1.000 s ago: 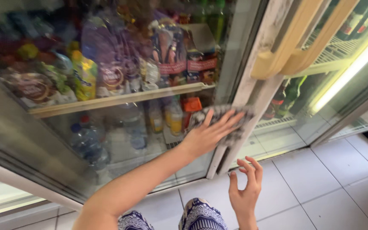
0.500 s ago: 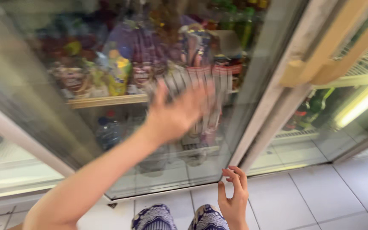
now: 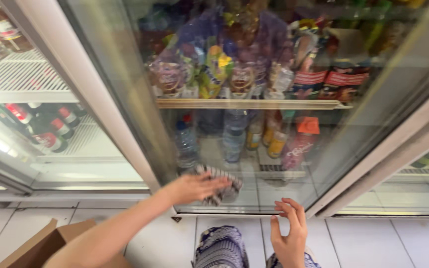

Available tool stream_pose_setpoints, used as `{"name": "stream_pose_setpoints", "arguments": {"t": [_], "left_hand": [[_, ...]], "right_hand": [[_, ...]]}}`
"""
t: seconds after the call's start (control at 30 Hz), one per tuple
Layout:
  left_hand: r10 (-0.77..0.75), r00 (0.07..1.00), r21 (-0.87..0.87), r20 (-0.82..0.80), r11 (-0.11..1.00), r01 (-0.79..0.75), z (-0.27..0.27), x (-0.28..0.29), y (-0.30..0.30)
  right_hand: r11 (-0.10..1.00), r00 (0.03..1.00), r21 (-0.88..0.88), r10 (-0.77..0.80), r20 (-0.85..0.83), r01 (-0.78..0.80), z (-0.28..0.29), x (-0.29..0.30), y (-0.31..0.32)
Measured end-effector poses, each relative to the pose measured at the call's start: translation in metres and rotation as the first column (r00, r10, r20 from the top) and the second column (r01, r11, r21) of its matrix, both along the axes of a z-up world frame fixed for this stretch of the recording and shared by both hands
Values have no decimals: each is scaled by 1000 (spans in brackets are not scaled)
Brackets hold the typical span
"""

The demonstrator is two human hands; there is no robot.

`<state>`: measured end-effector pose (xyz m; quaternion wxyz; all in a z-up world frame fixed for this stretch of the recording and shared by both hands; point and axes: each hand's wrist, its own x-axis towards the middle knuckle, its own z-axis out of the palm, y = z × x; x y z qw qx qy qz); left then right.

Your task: The person cleans the glass doors of commercial refrigerators using a cloth and a spray bottle. They wipe the surfaces, spray cleaner, and continue wiping across multiple sections.

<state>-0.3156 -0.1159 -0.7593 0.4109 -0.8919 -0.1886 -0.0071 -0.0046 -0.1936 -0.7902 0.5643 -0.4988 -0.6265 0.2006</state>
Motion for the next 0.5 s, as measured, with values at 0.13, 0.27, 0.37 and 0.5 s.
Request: {"name": "stream_pose_setpoints", "arguments": {"t": [0.13, 0.27, 0.37, 0.5], "left_hand": [[-27, 969, 269, 244, 962, -41, 114, -47, 19], [71, 796, 300, 602, 903, -307, 192, -72, 26], [101, 700, 161, 707, 941, -299, 157, -70, 24], [129, 846, 229, 518, 931, -283, 54, -71, 3]], "right_hand": [[999, 999, -5, 48, 21, -48, 4, -27, 8], [996, 995, -15, 90, 46, -89, 7, -55, 14], [992, 989, -12, 125, 74, -124, -3, -67, 17], [985, 981, -21, 171, 92, -170, -29, -65, 13]]}}
